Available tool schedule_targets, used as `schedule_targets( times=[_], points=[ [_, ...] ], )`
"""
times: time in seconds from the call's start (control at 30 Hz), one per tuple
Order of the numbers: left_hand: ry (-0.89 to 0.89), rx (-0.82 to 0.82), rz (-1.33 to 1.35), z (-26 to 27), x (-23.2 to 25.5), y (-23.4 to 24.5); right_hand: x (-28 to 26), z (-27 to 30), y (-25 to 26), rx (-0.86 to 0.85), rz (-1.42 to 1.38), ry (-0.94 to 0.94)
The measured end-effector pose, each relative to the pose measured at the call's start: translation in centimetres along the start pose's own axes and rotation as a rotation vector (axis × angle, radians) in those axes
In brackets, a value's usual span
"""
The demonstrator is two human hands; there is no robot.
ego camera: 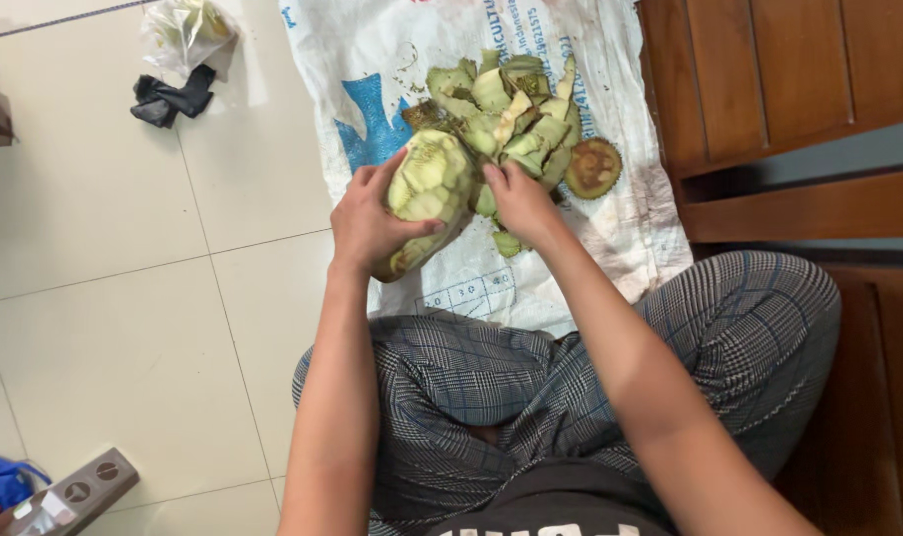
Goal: The person sits on the floor and uses a knife to peel the outer skin of a large green fruit. They rotate the fruit and remove the skin in strips, placing the peels onto a white sack on the floor.
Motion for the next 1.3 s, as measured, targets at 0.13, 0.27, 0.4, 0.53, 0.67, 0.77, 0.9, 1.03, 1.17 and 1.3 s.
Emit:
schedule_targets(
  times=[0.13, 0.27, 0.4, 0.53, 0.67, 0.77, 0.9, 1.03, 1.17, 1.3],
  points=[
    [-0.049, 0.030, -0.003, 0.6, 0.7, 0.2, -1.9, -1.7, -0.4, -0.004, -0.067, -0.034],
    [0.007, 0.009, 0.002, 0.1, 0.1, 0.3, 0.9, 0.0, -1.4, -0.065, -0.206, -0.200],
    [0.071, -0.041, 0.117, -0.2, -1.6, -0.1, 1.6, 1.7, 0.0, 0.202, -0.182, 0.176],
    [0.074, -0.013, 0.287, -0.9, -2.8, 0.2, 0.5, 4.0, -1.6, 0.191, -0.260, 0.045],
    [0.117, -0.020, 0.315, -1.1, -3.7, -0.1, -2.4, 5.1, -2.3, 0.203, -0.135, 0.150],
    [0.122, -0.022, 0.317, -1.2, -3.7, -0.1, -3.8, 5.7, -3.0, 0.221, -0.132, 0.206],
    [0.130, -0.027, 0.295, -1.4, -3.9, -0.1, -4.9, 6.2, -2.9, 0.325, -0.098, 0.301],
    [0.106, -0.026, 0.285, -1.5, -3.8, -0.2, -4.5, 6.2, -3.5, 0.266, -0.026, 0.210],
    [0.080, -0.021, 0.281, -1.5, -3.4, 0.0, -5.7, 5.7, -3.6, 0.325, 0.017, 0.230],
    [0.103, -0.023, 0.311, -1.3, -3.2, 0.0, -6.0, 4.0, -4.1, 0.380, -0.078, 0.223]
  ],
)
Point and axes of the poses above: each hand's wrist, its own z-axis away from the middle knuckle, its own y-axis out of the back of the hand, x = y × z, the point moved 8 cm from there along -z, towards the middle knuckle, and after that the axes turned 2 degrees about -y, right-handed, at the moved point
